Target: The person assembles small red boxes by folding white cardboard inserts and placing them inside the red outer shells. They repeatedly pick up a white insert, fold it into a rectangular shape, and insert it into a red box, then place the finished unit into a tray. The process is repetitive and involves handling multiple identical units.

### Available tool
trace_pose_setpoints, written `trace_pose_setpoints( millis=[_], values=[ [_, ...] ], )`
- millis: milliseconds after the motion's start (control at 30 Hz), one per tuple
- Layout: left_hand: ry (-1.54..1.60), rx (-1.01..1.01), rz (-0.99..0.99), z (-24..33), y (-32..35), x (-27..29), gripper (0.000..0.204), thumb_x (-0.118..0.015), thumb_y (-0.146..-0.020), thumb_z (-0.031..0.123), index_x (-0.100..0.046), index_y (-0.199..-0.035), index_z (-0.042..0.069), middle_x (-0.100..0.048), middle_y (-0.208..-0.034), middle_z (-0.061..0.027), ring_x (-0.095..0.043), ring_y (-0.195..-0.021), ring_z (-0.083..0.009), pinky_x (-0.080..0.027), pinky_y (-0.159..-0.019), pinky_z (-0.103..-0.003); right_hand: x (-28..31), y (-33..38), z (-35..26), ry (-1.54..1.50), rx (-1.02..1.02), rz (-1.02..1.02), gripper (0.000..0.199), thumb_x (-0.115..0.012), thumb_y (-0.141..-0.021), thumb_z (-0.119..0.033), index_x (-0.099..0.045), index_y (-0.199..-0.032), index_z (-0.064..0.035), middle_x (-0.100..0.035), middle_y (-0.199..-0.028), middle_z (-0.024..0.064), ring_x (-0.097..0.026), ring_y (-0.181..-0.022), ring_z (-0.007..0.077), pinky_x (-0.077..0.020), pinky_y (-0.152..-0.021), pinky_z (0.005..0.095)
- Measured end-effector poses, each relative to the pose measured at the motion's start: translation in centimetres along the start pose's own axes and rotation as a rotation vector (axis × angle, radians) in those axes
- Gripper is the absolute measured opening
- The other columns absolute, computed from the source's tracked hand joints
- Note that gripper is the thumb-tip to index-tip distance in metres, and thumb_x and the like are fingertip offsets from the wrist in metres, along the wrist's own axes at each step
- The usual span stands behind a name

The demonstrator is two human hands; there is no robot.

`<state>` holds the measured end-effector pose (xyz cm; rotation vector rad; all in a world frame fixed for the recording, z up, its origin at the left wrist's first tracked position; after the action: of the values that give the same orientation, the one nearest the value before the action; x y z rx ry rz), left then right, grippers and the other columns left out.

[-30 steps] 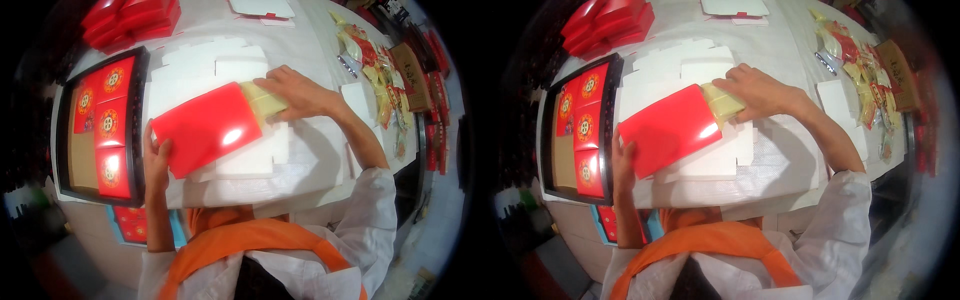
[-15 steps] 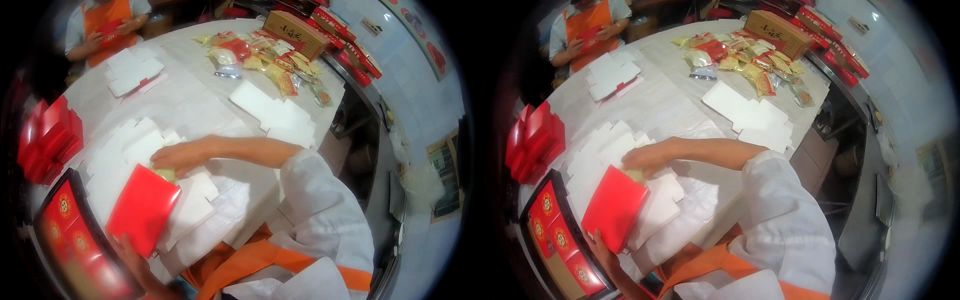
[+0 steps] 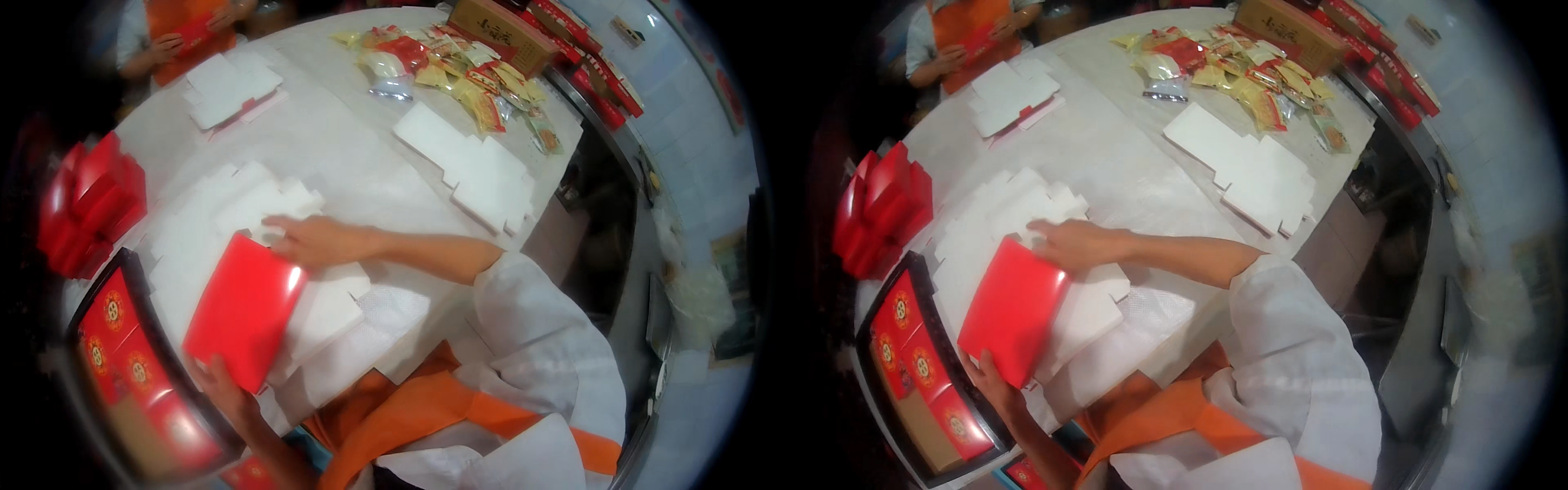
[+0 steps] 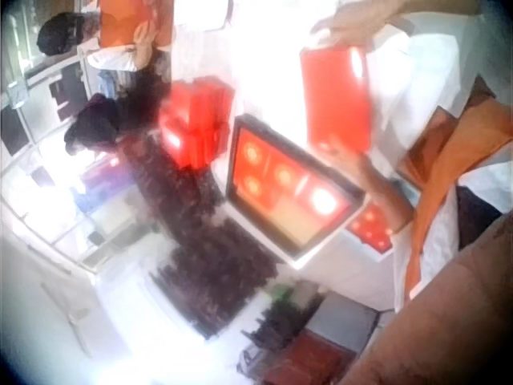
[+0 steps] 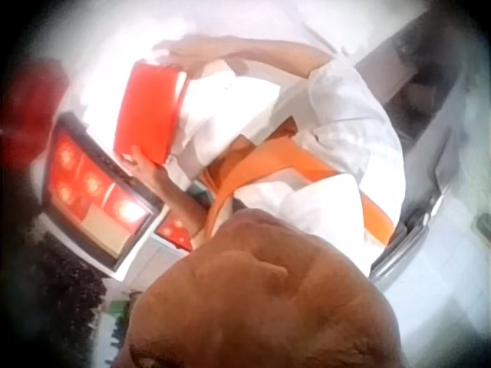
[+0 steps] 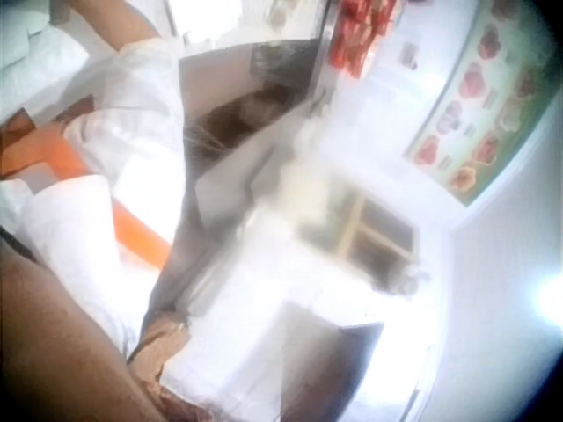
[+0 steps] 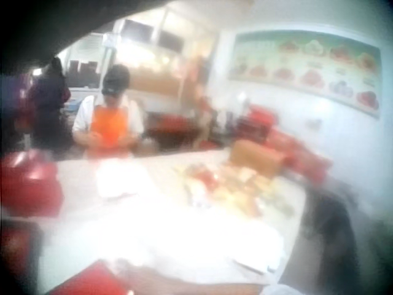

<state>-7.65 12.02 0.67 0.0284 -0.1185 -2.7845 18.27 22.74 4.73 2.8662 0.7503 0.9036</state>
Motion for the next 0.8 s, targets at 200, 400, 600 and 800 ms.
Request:
trace_pose_setpoints(
  millis=[200, 400, 600, 800],
  values=[
    [0.115, -0.015, 0.123, -0.6, 1.8, -1.8, 0.060, -0.049, -0.086, 0.021, -0.022, -0.136, 0.002, -0.038, -0.129, -0.0175, -0.043, -0.113, -0.0289, -0.040, -0.092, -0.039, 0.9, 2.3, -0.7, -0.372, 0.147, 0.064, 0.055, -0.053, -0.085, -0.024, -0.033, -0.130, -0.0012, -0.062, -0.093, 0.0198, -0.059, -0.091, 0.0295, -0.0449, -0.081, 0.0344],
    [0.144, -0.134, 0.298, 0.5, 5.0, -3.0, 0.061, -0.043, -0.087, 0.030, -0.020, -0.135, 0.001, -0.039, -0.126, -0.0195, -0.046, -0.110, -0.0294, -0.038, -0.095, -0.042, -0.4, 4.9, -3.4, -0.043, 0.369, 0.499, 0.054, -0.059, -0.081, -0.026, -0.041, -0.125, -0.0017, -0.058, -0.104, 0.0145, -0.057, -0.095, 0.0226, -0.0442, -0.083, 0.0306],
    [0.232, 0.148, 0.030, -5.9, 11.2, -1.6, 0.054, -0.048, -0.079, 0.002, -0.027, -0.129, 0.007, -0.041, -0.119, -0.0099, -0.044, -0.103, -0.0183, -0.038, -0.091, -0.032, -2.2, 6.9, -1.6, -0.812, 0.161, 0.583, 0.032, -0.057, -0.082, 0.000, -0.051, -0.113, -0.0039, -0.057, -0.096, 0.0032, -0.055, -0.085, 0.0093, -0.0480, -0.072, 0.0216],
    [-0.065, 0.173, -0.353, -4.2, 16.4, 0.1, 0.052, -0.056, -0.080, 0.005, -0.035, -0.127, 0.003, -0.044, -0.120, -0.0117, -0.045, -0.113, -0.0213, -0.035, -0.095, -0.033, -7.0, 9.7, -0.6, -0.329, 0.214, 0.191, 0.023, -0.052, -0.084, 0.001, -0.052, -0.107, -0.0009, -0.060, -0.100, 0.0095, -0.058, -0.086, 0.0135, -0.0481, -0.076, 0.0252]
  ],
)
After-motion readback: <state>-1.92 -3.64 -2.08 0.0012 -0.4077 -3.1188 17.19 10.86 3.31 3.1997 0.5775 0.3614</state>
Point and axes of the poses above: each hand's wrist, its own y-axis away from the middle knuckle, its own x-axis out of the back of the hand, z = x × y, the point moved 4 cm from there along -y, towards the middle knuckle
